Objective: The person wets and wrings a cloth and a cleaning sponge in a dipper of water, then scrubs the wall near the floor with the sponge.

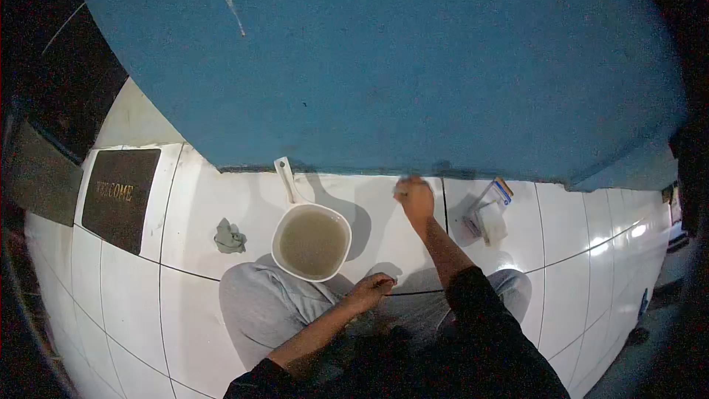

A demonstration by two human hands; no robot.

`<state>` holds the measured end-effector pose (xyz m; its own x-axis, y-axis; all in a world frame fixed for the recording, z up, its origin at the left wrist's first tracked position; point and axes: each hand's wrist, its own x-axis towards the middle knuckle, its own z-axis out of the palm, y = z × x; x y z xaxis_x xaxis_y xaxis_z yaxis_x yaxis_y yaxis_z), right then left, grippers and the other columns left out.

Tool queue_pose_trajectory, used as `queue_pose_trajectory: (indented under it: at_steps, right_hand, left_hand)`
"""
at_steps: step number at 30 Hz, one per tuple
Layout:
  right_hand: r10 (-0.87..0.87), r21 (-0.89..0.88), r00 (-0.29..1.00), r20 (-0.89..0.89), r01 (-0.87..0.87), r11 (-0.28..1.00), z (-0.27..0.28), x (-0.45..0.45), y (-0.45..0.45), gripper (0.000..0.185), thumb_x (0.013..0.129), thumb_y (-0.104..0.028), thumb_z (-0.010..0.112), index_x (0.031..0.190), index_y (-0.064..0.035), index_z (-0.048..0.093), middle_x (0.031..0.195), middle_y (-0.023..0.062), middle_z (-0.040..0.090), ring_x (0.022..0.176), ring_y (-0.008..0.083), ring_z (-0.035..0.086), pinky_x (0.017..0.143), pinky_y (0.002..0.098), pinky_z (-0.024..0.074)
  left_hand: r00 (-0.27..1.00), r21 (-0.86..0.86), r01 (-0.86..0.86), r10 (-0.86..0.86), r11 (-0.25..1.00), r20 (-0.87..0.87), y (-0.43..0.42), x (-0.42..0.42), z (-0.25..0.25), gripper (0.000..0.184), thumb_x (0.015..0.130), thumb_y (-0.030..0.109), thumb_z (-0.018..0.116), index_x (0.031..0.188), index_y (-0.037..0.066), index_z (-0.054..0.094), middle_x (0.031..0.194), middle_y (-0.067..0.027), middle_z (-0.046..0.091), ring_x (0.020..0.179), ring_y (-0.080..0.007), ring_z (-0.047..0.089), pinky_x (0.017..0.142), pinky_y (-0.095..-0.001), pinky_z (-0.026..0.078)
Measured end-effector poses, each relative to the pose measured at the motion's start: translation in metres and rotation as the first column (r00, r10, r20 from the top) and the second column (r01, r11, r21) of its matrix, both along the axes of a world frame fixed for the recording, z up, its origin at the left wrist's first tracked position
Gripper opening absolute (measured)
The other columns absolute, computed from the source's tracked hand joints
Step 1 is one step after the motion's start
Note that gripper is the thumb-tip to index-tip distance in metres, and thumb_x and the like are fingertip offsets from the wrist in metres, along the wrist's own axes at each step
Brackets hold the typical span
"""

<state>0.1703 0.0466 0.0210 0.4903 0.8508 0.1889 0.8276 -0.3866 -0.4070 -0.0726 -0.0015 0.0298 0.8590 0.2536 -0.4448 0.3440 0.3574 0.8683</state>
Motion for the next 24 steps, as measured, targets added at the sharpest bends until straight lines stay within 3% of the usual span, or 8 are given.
queue_pose_trajectory:
  at_steps: [3,8,11,12,14,18,21,24]
  right_hand:
    - [-0.055,0.050,0.981,-0.188,0.065,0.997,0.020,-0.003,0.015,0.019,0.059,-0.014,0.067,0.077,-0.0093,0.063,0.089,0.0081,0.057,0.082,0.0277,0.055,0.074,0.0347,0.0443]
    - [0.052,-0.224,0.992,0.111,-0.026,0.974,0.025,-0.025,-0.028,0.019,0.061,-0.016,0.065,0.080,-0.0122,0.063,0.087,0.0098,0.056,0.084,0.0268,0.054,0.073,0.0357,0.0451]
    - [0.127,0.076,0.962,0.241,-0.149,0.986,0.005,-0.027,-0.045,0.016,0.072,-0.020,0.052,0.073,-0.0042,0.054,0.077,0.0081,0.054,0.076,0.0239,0.053,0.072,0.0344,0.0424]
    - [0.103,0.271,0.975,-0.197,-0.047,0.962,-0.016,-0.019,-0.037,0.017,0.072,-0.021,0.052,0.074,-0.0049,0.055,0.080,0.0089,0.055,0.079,0.0254,0.052,0.075,0.0352,0.0410]
    - [0.018,-0.033,0.997,0.073,-0.016,0.999,0.004,-0.016,-0.023,0.011,0.065,-0.011,0.060,0.076,-0.0116,0.062,0.082,0.0105,0.055,0.078,0.0267,0.054,0.067,0.0372,0.0453]
    - [-0.040,0.177,0.987,0.158,0.012,0.984,-0.008,0.003,0.013,0.004,0.064,-0.009,0.057,0.067,-0.0113,0.059,0.067,0.0079,0.053,0.065,0.0274,0.054,0.058,0.0364,0.0447]
    - [-0.054,0.089,0.961,0.272,0.031,0.996,-0.001,-0.006,0.003,0.004,0.065,-0.013,0.057,0.067,-0.0128,0.060,0.066,0.0068,0.054,0.067,0.0263,0.054,0.058,0.0369,0.0446]
    - [0.128,-0.094,0.936,0.327,-0.102,0.990,0.008,-0.028,-0.031,0.004,0.064,-0.014,0.058,0.067,-0.0121,0.060,0.077,0.0111,0.055,0.067,0.0279,0.055,0.061,0.0377,0.0468]
  left_hand:
    - [1.000,-0.030,0.017,-0.017,0.999,-0.004,0.003,-0.003,0.000,0.023,0.087,0.022,0.047,0.098,0.004,0.054,0.083,-0.0040,0.055,0.075,-0.0111,0.052,0.065,-0.0258,0.043]
    - [1.000,0.050,-0.020,0.020,0.999,0.014,-0.001,-0.004,0.007,0.024,0.086,0.022,0.047,0.099,0.003,0.053,0.085,-0.0044,0.056,0.077,-0.0122,0.053,0.067,-0.0263,0.044]
    - [1.000,0.076,-0.010,0.011,0.997,-0.014,-0.002,-0.001,0.000,0.025,0.086,0.023,0.048,0.099,0.003,0.053,0.085,-0.0044,0.056,0.075,-0.0122,0.053,0.067,-0.0264,0.044]
    - [0.999,0.085,0.006,-0.003,0.996,-0.040,-0.002,0.002,-0.003,0.026,0.086,0.024,0.048,0.098,0.002,0.053,0.084,-0.0043,0.056,0.074,-0.0121,0.053,0.067,-0.0264,0.044]
    - [0.999,0.049,-0.027,0.026,0.998,0.020,-0.004,0.000,-0.009,0.028,0.085,0.026,0.049,0.098,0.002,0.054,0.083,-0.0041,0.055,0.073,-0.0124,0.052,0.066,-0.0267,0.043]
    - [1.000,0.077,-0.005,0.007,0.997,-0.027,0.000,0.000,-0.004,0.031,0.085,0.031,0.049,0.095,0.002,0.054,0.078,-0.0033,0.053,0.068,-0.0119,0.050,0.063,-0.0261,0.042]
    - [0.997,-0.029,-0.071,0.071,0.997,-0.020,0.002,-0.004,-0.008,0.029,0.085,0.029,0.049,0.094,0.002,0.054,0.076,-0.0024,0.052,0.069,-0.0108,0.049,0.063,-0.0251,0.041]
    - [0.999,0.093,-0.051,0.053,0.994,-0.011,0.003,-0.003,0.005,0.027,0.085,0.028,0.049,0.092,0.002,0.055,0.075,-0.0016,0.052,0.067,-0.0102,0.049,0.062,-0.0249,0.041]
